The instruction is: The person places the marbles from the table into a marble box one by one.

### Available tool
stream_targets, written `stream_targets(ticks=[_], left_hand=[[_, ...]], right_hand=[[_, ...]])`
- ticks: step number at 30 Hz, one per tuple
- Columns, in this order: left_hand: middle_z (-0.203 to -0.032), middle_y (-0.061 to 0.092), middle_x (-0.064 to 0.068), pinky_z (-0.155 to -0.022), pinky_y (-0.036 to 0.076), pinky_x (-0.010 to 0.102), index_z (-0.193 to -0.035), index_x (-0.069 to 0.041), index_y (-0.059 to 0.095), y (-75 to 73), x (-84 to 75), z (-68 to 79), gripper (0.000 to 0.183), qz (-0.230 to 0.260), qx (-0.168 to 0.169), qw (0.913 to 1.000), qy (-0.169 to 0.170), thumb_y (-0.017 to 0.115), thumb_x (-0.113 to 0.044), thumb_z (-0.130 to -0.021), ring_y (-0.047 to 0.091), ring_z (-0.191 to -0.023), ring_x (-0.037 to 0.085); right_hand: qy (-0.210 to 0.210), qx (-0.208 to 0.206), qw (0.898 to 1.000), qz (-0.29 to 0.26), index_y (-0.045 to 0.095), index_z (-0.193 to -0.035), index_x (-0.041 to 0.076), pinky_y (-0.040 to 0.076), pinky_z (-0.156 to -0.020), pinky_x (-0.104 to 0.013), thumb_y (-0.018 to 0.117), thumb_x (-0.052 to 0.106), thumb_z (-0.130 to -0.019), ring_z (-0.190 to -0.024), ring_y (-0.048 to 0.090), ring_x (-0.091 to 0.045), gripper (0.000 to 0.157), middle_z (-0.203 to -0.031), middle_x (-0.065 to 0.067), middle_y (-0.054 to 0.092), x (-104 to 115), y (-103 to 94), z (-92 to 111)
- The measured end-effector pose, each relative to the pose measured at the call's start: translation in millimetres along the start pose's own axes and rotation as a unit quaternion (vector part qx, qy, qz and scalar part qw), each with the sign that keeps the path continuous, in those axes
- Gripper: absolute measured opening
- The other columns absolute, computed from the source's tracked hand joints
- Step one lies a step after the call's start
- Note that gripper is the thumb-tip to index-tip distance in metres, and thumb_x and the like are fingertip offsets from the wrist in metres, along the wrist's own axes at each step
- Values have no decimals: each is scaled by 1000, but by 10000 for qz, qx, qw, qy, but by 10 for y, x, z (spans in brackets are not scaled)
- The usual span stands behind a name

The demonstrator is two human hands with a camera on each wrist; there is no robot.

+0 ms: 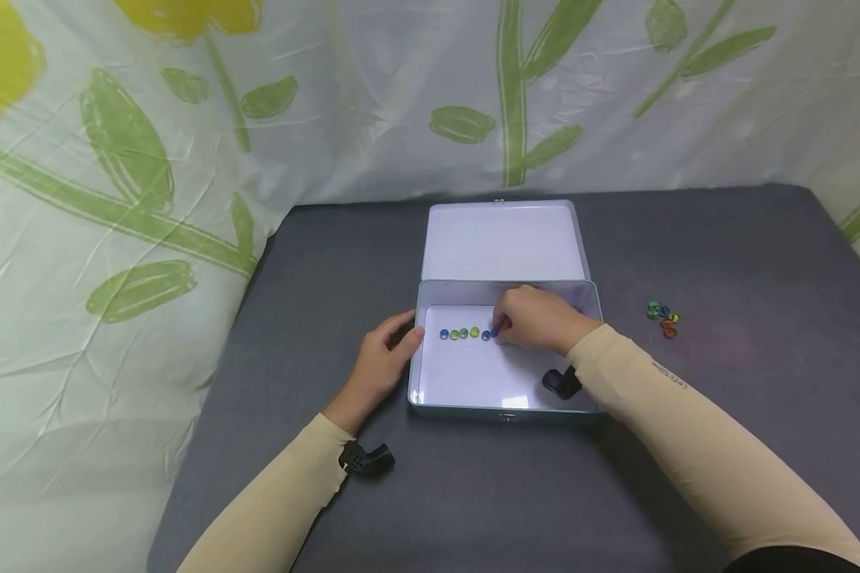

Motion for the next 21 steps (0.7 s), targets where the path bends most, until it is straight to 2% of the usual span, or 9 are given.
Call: stream_targets(ticks=[5,12,21], left_hand=[[-138,64,24,-97,58,48,-142,5,61,2,5,-4,50,72,3,9999,108,67,-22,-101,64,-123,34],[-138,63,24,-100,57,50,-143,5,61,-7,-6,11,50,148,-19,9999,86,67,-20,-100,63,-125,35],[-137,64,24,-100,56,51,-142,5,62,-1,-16,23,50,143,-33,9999,45,67,-21,-100,62,-127,35]], right_hand=[[-83,-56,9999,-16,82,-105,-1,58,-80,-40,84,5,-86,-82,65,-15,20,-93,-5,78,-11,-20,6],[-88,-156,9997,135,80,-107,-2,59,-85,-45,79,2,-86,-87,68,-18,22,-95,-8,78,20,-93,16],[-4,-281,9993,262,80,-108,-1,57,-77,-41,78,3,-88,-82,64,-19,20,-91,-4,77,73,-220,86]])
Point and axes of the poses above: each hand's wrist, its own z-axis away from the middle knuckle, its own y-axis out of the palm, x = y × z, the point moved 1 cm from there along -z, towards the middle knuckle
